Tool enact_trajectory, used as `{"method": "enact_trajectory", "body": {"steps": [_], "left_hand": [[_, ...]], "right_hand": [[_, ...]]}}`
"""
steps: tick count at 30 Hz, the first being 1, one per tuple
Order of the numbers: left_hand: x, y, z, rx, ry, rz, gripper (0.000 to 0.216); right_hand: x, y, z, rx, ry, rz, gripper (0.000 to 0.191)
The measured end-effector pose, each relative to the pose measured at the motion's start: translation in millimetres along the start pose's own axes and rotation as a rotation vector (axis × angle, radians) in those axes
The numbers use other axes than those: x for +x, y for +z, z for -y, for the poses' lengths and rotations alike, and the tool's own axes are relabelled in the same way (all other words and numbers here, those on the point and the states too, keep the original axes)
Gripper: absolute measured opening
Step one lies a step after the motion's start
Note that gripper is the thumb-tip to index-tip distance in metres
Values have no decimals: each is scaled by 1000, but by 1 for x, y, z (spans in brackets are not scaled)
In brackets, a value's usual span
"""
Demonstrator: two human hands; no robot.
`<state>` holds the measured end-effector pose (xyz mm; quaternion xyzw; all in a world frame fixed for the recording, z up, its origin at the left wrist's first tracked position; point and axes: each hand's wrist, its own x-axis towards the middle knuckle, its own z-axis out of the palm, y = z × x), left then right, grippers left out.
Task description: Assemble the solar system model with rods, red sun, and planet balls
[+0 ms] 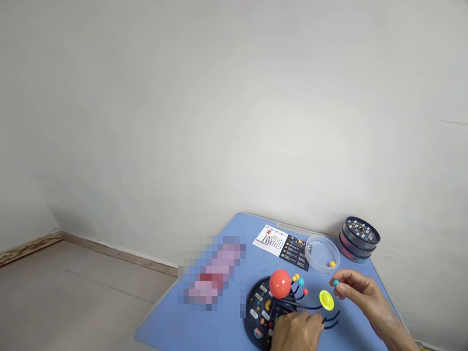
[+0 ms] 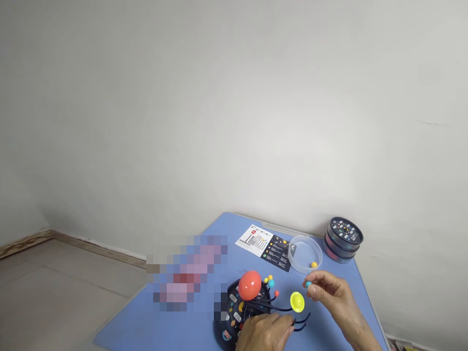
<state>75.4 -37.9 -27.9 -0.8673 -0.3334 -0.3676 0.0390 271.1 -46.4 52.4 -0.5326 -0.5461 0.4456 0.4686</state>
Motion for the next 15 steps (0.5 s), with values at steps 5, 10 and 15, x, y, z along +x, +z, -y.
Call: {"method": "enact_trajectory", "body": {"steps": [5,10,15], "left_hand": [[1,-1,-3,17,-35,8,10],[2,0,-4,-3,-55,6,11],[1,3,-2,-14,-38,-18,9]], "right_hand": [[0,1,1,-6,3,-3,30],[0,2,3,10,6,-1,30],[-3,0,5,36,5,4,27]]}}
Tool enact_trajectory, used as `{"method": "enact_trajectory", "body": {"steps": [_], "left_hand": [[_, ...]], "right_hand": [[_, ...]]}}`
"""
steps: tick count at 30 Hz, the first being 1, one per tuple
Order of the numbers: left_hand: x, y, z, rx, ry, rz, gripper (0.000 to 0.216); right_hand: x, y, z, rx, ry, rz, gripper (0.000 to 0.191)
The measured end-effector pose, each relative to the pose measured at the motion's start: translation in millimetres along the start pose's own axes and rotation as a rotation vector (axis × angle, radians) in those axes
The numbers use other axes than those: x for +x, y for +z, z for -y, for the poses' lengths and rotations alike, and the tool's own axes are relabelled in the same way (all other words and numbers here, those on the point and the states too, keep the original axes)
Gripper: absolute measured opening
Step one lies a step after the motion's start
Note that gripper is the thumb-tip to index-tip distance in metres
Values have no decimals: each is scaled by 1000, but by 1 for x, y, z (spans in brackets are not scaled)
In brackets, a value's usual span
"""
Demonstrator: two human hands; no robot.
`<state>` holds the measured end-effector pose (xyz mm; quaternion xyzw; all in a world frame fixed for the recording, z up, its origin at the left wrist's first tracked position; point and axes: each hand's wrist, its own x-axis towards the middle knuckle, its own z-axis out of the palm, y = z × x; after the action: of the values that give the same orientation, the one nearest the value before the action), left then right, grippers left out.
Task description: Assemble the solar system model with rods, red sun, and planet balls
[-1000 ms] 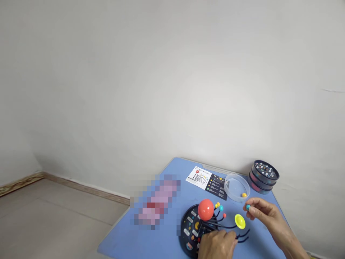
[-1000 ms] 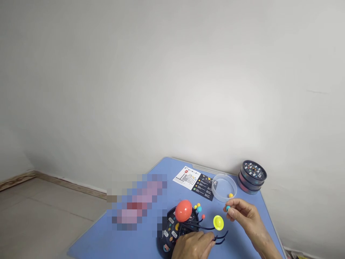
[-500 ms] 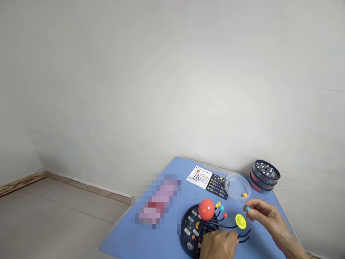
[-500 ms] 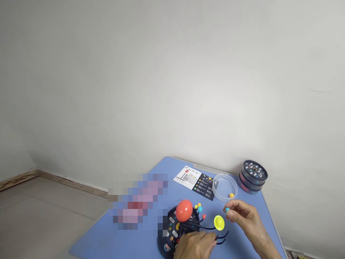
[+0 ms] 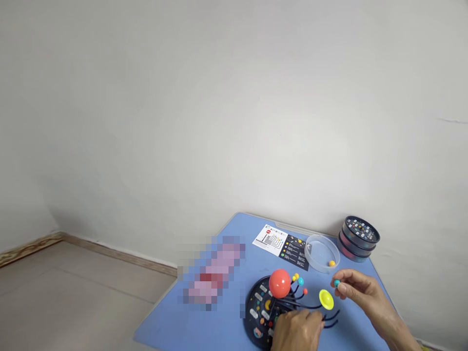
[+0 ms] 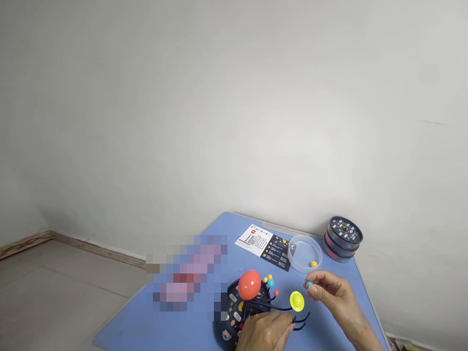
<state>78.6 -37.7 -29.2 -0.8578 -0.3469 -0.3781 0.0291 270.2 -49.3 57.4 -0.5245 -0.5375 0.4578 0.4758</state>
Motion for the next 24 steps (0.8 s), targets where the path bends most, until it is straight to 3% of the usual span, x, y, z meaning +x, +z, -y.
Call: {"method": "enact_trajectory", "body": {"steps": [10,24], "left_hand": [[-2,1,0,9,7,-9,9],[-2,3,-1,-42,-22,22,11]], "right_hand": [[-3,2,2,-15,-11,76,25],[-2,2,0,-77,-25,84,27]]}}
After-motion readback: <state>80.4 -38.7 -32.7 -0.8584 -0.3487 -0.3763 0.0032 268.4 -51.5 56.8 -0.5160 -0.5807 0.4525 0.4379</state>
